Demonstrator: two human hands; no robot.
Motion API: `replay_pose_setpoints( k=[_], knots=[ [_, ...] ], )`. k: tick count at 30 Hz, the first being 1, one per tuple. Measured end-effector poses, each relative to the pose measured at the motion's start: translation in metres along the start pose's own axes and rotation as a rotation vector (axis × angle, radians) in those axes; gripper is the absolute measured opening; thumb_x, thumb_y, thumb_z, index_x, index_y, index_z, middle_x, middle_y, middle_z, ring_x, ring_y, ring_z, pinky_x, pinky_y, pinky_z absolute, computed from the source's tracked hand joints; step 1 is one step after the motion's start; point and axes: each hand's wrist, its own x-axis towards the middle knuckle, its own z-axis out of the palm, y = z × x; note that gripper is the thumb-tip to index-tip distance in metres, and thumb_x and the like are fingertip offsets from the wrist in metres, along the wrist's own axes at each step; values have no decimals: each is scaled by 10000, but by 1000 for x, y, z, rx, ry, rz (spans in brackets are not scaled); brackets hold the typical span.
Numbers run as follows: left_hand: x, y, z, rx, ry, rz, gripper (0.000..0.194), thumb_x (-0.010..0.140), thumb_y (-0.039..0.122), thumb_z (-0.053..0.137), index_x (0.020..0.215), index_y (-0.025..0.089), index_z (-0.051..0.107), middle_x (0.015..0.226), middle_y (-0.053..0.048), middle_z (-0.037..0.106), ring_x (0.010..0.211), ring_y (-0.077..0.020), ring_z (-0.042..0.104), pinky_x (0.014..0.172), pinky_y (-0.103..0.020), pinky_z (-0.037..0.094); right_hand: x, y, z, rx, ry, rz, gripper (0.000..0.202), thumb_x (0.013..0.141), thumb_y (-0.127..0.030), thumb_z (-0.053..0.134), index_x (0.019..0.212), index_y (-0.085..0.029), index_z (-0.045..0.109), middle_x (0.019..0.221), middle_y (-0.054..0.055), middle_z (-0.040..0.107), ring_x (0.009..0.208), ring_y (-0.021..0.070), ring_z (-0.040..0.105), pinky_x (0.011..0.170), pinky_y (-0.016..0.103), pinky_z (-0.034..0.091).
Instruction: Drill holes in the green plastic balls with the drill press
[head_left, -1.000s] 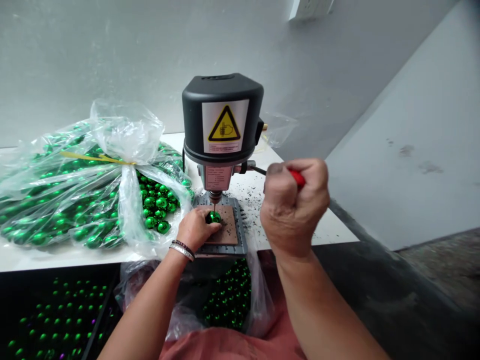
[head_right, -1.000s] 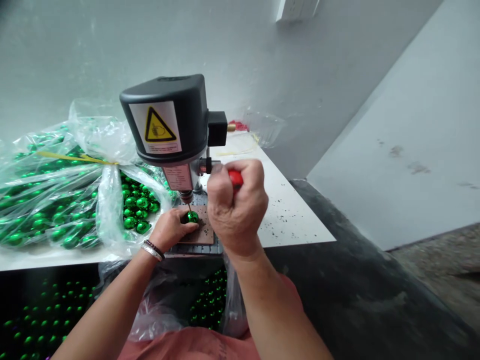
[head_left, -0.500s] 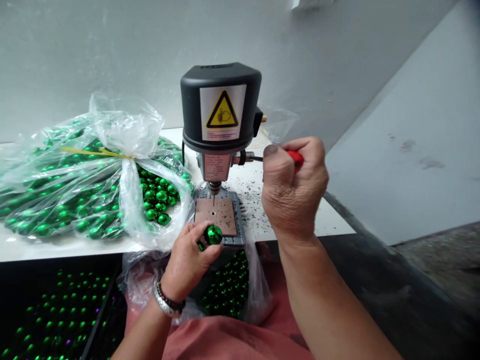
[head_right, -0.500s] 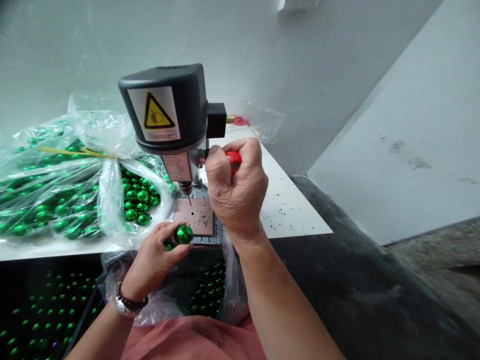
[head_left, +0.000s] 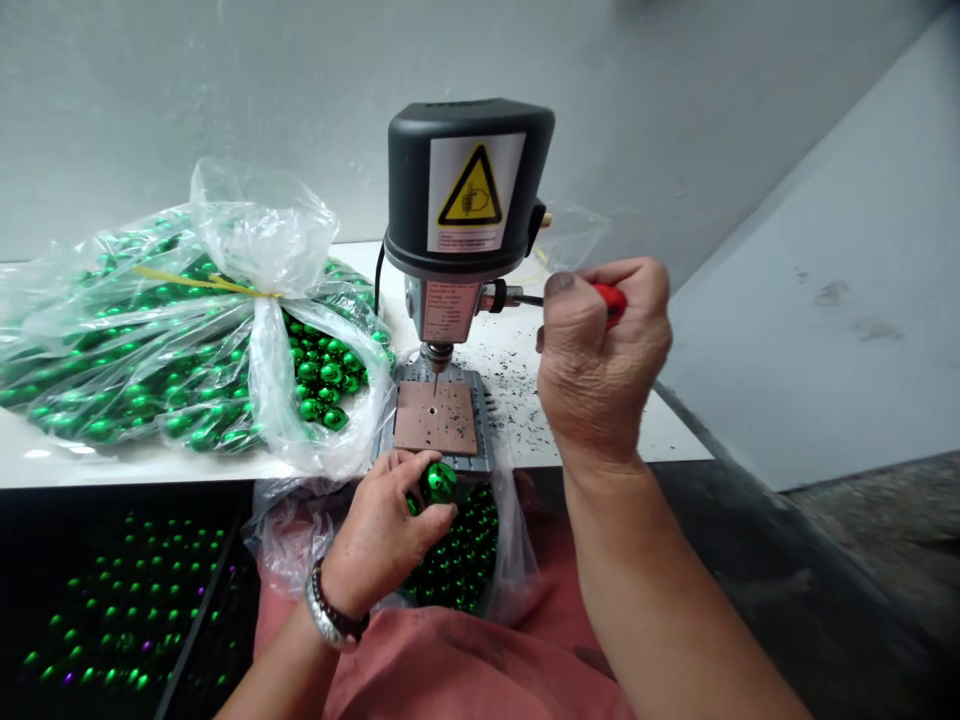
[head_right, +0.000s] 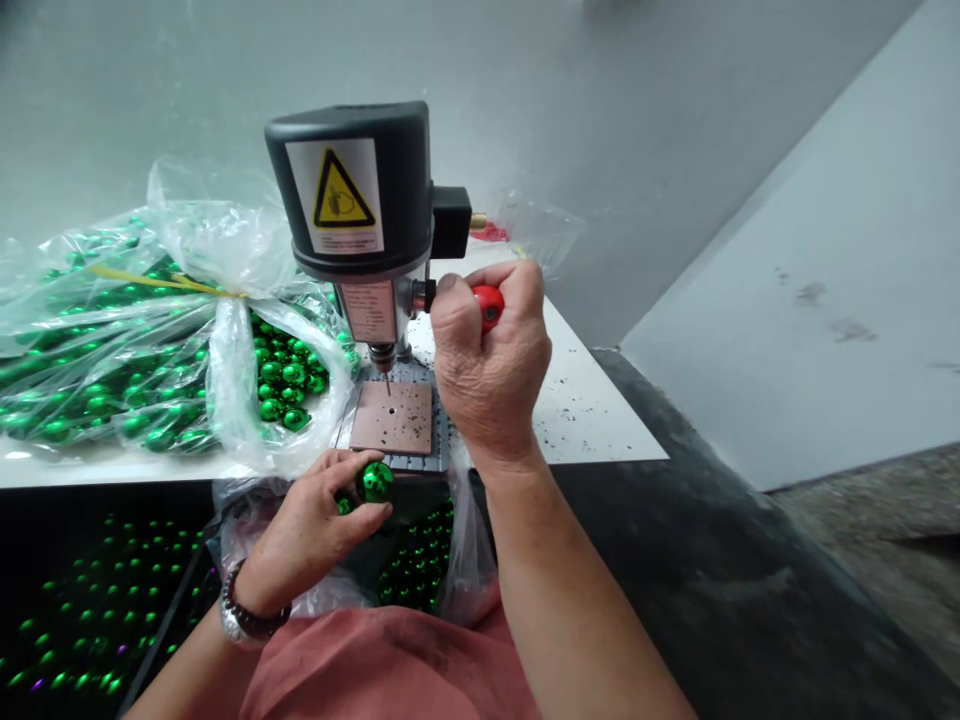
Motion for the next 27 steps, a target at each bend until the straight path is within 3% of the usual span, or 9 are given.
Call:
replay_pose_setpoints(
  k=[9,13,15,18,22,25,27],
  knots=[
    [-8,0,1,-1,-30,42,374,694,218,592,1064,242,640,869,-24,569,841,-165,538,803,-295,456,-2,1,0,28,-1,9,204,773,-380,503,732,-195,427,606,-53,452,524,51,419,505,217,371],
    [-6,-5,1,-65,-8,-35,575,652,274,657,1214,235,544,932,-34,555,828,-164,536,819,-316,455,-3,1,0,34,-4,5,191,772,-366,504,735,-194,429,603,-57,447,513,48,416,517,224,379],
    [-3,-7,0,-164,10,-128,620,633,357,686,1215,206,532,960,-51,560,834,-169,536,819,-329,455,-3,0,-1,31,-4,5,182,769,-356,508,735,-194,432,598,-58,450,508,48,420,522,228,385],
    [2,-9,-5,-484,-17,-275,452,693,447,614,1056,180,577,899,-49,586,810,-156,547,743,-305,470,-4,0,-1,21,-8,7,175,771,-348,512,739,-196,431,601,-64,459,507,44,428,531,225,398],
    [14,-8,-9,-926,18,-390,278,644,321,603,880,186,549,795,-5,571,755,-120,558,716,-289,485,-4,-1,-2,-3,-3,14,174,773,-342,515,734,-193,436,619,-67,472,524,37,436,550,219,409],
    [27,-10,-8,-1007,71,-349,255,580,224,588,828,169,562,776,-9,582,782,-123,573,819,-330,483,-3,-3,-2,-21,30,-24,166,772,-324,519,714,-192,437,617,-66,464,541,34,425,544,204,402],
    [38,-14,-6,-923,89,-308,300,607,244,586,894,157,580,810,-28,609,813,-140,591,839,-344,478,-2,-4,-3,-32,39,-52,161,772,-306,517,698,-192,432,601,-64,439,537,33,403,518,190,388]
  ],
)
